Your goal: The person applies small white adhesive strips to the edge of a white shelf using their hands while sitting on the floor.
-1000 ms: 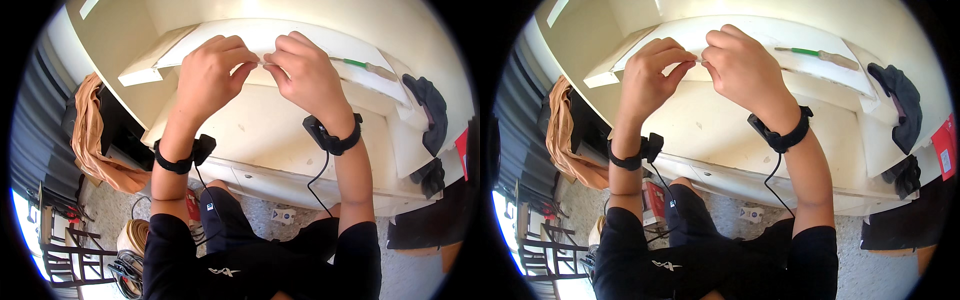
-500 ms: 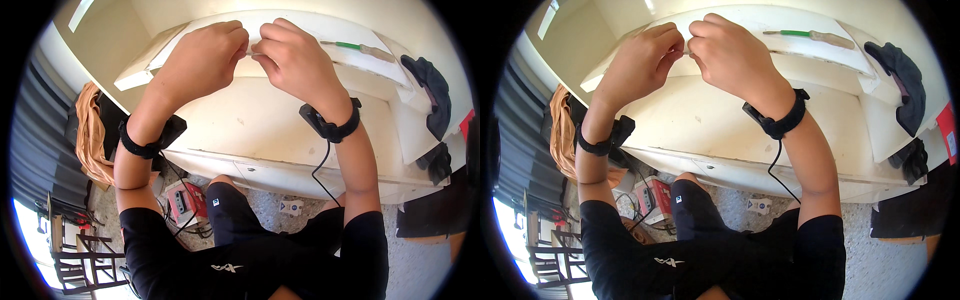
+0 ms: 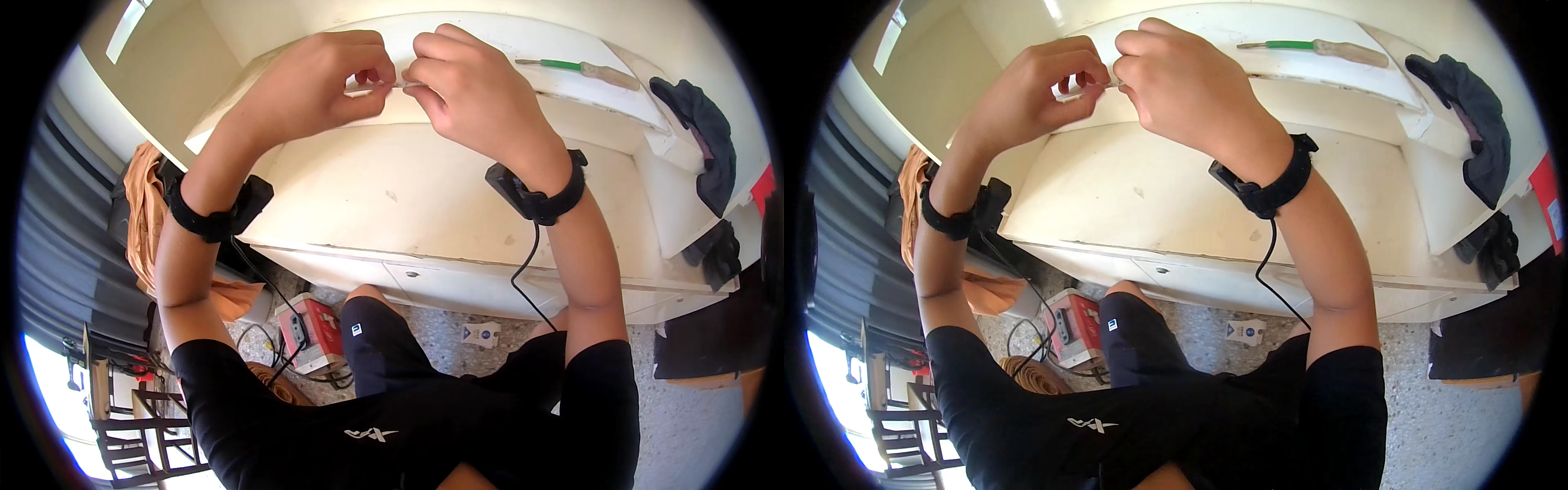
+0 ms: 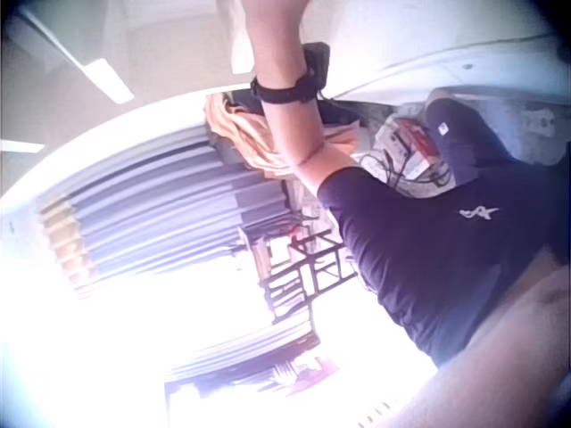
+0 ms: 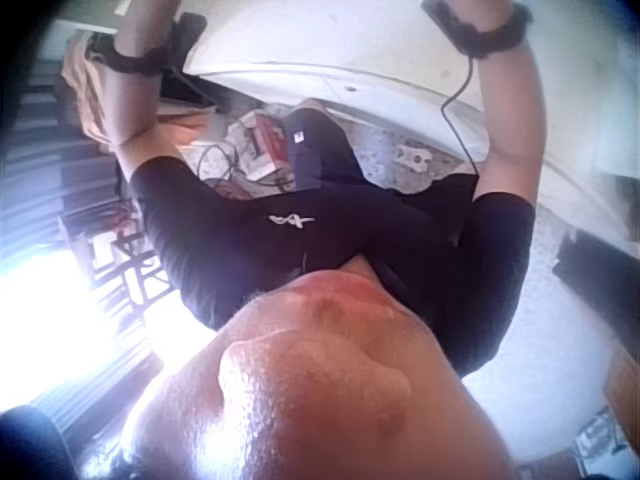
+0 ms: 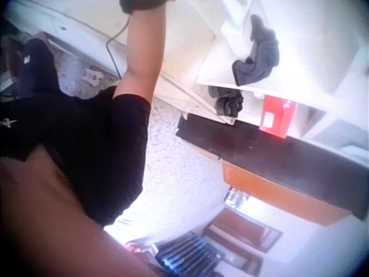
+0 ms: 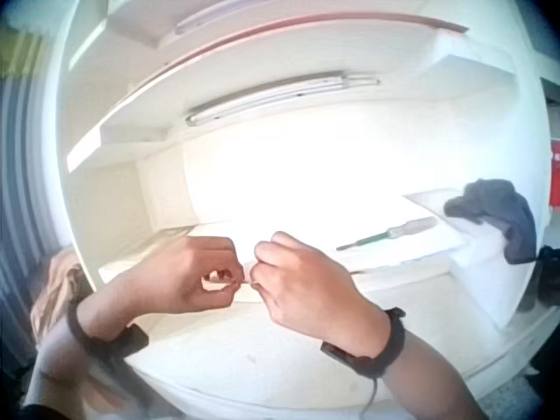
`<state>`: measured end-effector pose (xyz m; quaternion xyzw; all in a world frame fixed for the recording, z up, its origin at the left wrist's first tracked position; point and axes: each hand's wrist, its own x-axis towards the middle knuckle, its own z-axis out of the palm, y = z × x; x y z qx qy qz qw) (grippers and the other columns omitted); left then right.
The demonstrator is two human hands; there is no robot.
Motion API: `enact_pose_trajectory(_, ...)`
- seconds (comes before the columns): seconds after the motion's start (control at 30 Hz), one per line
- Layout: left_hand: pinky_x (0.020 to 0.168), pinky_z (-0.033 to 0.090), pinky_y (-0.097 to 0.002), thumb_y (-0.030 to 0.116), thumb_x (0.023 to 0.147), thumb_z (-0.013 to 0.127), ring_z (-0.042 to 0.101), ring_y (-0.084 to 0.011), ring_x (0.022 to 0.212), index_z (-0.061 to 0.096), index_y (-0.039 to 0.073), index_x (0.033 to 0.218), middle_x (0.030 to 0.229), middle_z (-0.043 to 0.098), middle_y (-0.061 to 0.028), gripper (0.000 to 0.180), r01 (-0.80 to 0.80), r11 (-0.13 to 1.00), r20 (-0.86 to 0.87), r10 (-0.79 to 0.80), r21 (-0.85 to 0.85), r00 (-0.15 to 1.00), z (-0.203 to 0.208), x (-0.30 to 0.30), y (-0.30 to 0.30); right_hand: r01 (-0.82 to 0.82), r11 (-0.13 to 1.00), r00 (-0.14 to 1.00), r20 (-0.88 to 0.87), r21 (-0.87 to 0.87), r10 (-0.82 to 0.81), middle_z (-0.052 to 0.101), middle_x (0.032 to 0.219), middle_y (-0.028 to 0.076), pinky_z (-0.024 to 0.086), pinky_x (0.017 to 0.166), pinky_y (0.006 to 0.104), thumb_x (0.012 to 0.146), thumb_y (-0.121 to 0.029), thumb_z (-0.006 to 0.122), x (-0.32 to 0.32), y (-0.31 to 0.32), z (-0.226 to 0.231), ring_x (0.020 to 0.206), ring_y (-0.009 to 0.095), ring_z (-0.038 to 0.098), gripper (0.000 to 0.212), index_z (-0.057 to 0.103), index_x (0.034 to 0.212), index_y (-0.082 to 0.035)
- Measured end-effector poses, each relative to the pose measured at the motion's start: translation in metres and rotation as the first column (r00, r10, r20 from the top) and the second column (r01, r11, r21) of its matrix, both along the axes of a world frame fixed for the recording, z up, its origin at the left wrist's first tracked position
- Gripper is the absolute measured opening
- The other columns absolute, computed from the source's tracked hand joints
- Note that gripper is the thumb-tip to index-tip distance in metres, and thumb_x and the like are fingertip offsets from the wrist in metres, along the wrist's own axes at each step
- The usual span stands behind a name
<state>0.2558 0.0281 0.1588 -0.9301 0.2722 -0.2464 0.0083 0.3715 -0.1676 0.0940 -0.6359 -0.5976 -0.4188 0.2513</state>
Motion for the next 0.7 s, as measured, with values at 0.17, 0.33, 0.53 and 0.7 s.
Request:
enact_pose_trajectory(0.17, 0.068, 0.054, -0.0361, 0.0, 0.087, 0.077, 0.066, -0.0259, 0.076, 0.065, 0.001, 0.092, 0.087, 0.066, -0.0109, 0.013, 0.023, 0.999, 0.147, -0.03, 0.045, 0.989, -0.01, -0.003, -0.007, -0.011, 1.0, 1.0, 0.0, 0.013, 0.011, 0.063, 0.088, 0.003, 0.059, 0.08, 0.0361, 0.084, -0.006, 0.075, -0.001, 0.001, -0.001, 0.094, 0.022, 0.062, 0.008, 0.074, 0.077, -0.003)
enact_pose_trajectory(0.33, 0.068, 0.054, -0.0398, -0.001, 0.09, 0.073, 0.065, -0.0321, 0.076, 0.062, -0.001, 0.09, 0.087, 0.066, -0.0133, 0.011, -0.037, 0.998, 0.059, 0.035, 0.047, 0.998, -0.004, 0.0, -0.013, -0.016, 1.0, 1.0, -0.005, 0.02, 0.016, 0.064, 0.089, 0.003, 0.059, 0.079, 0.0361, 0.085, -0.007, 0.075, -0.001, 0.001, -0.001, 0.095, 0.022, 0.062, 0.007, 0.074, 0.078, -0.004)
enact_pose_trajectory(0.53, 0.072, 0.05, -0.0453, -0.002, 0.093, 0.067, 0.06, -0.0376, 0.079, 0.057, -0.002, 0.093, 0.087, 0.063, -0.0166, 0.009, 0.039, 0.988, -0.032, -0.034, 0.148, 0.999, 0.006, 0.007, -0.009, -0.082, 0.995, 0.997, 0.018, 0.058, 0.081, 0.057, 0.083, 0.005, 0.052, 0.071, 0.0391, 0.083, -0.004, 0.079, -0.003, 0.0, 0.001, 0.082, 0.025, 0.058, 0.008, 0.071, 0.082, -0.002)
enact_pose_trajectory(0.7, 0.074, 0.049, -0.0448, -0.001, 0.097, 0.063, 0.058, -0.0377, 0.08, 0.055, -0.001, 0.099, 0.089, 0.062, -0.0165, 0.009, 0.067, 0.984, -0.096, -0.052, 0.163, 0.994, 0.006, 0.006, 0.0, -0.149, 0.988, 0.989, 0.013, 0.036, 0.148, 0.062, 0.088, 0.011, 0.053, 0.072, 0.0369, 0.082, -0.007, 0.072, -0.001, 0.0, 0.005, 0.085, 0.028, 0.062, 0.006, 0.067, 0.082, -0.003)
